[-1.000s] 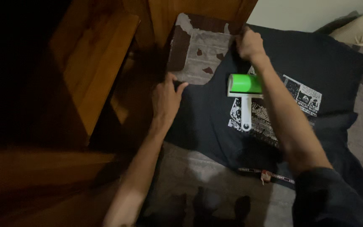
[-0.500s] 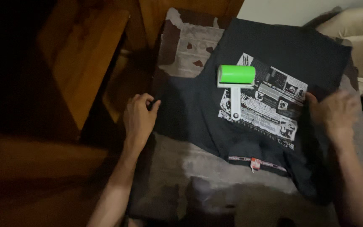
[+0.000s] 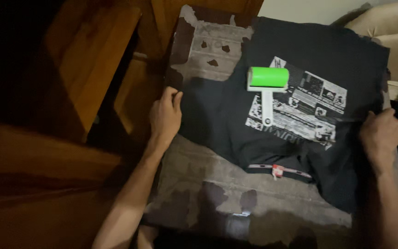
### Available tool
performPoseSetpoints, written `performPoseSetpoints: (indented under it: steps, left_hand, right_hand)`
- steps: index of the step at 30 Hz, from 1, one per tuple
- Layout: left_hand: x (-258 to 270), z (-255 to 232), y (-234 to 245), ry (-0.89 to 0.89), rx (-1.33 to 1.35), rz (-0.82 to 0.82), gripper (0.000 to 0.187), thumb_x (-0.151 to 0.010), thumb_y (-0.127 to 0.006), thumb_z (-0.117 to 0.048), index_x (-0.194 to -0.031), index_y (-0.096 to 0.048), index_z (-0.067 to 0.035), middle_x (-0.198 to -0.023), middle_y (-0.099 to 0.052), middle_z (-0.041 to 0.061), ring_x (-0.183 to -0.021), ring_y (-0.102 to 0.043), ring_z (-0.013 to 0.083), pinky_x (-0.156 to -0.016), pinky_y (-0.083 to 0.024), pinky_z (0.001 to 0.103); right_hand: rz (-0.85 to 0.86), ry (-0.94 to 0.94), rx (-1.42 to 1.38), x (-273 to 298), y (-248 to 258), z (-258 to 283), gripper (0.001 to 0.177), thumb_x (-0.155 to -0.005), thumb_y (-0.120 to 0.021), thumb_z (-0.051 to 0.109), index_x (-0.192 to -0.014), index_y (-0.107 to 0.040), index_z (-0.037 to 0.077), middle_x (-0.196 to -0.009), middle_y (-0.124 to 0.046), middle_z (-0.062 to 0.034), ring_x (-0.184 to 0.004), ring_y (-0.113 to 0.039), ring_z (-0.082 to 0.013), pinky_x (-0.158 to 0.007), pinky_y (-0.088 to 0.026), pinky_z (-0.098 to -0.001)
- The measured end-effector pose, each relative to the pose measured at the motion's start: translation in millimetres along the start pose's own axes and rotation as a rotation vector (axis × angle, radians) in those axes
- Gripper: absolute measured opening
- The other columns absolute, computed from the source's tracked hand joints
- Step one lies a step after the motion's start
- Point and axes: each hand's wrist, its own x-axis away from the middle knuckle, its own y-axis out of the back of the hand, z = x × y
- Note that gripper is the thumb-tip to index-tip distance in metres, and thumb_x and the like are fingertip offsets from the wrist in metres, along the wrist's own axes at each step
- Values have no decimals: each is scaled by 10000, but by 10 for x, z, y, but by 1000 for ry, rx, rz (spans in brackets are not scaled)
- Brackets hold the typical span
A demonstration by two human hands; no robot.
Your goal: The person uses a green lint roller to remove lint and debris from a black t-shirt laid on a table. They roll the tool over the front and back of the shirt, periodically flipping and repositioning the garment to cover different areas.
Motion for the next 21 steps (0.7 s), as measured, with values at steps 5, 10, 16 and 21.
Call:
performPoseSetpoints:
  steps: [5, 10, 16, 21]
  left_hand:
    - [0, -64, -25, 13, 3, 72, 255, -1057, -589, -281, -1054, -664, -37, -747, -704, 181, -627, -706, 325, -591, -524, 461]
    - [-33, 24, 76, -176, 60, 9, 329, -1008, -704, -334, -929, -717, -15, -786, -726, 180, -684, -717, 297, -632, -556, 436]
    - [-52, -14, 197, 51, -84, 267, 436, -928, -768, -391, -852, -716, 35, -693, -705, 193, -586, -680, 309, -592, -520, 461]
    - [-10, 29, 205, -110, -90, 178, 371, -927, -771, -354, -955, -727, 13, -645, -670, 174, -551, -662, 281, -571, -540, 429]
  right_hand:
    - [-69, 66, 117, -84, 948, 473, 416, -1115, -674, 331, -1122, -620, -81, -1060, -669, -257, -993, -686, -378, -832, -577, -498]
    - [723, 113, -888, 211, 2223, 1557, 191, -913, -713, 189, -1053, -711, 61, -1086, -731, -119, -988, -735, -266, -848, -613, -416]
    - [346, 763, -725, 444, 2751, 2139, 380, -775, -744, 143, -1123, -695, -2, -1029, -706, -155, -928, -696, -302, -845, -597, -412]
    - [484, 724, -682, 534, 2529, 2083, 348, -819, -722, 63, -1163, -703, 7, -1066, -687, -148, -915, -706, -281, -826, -607, -379]
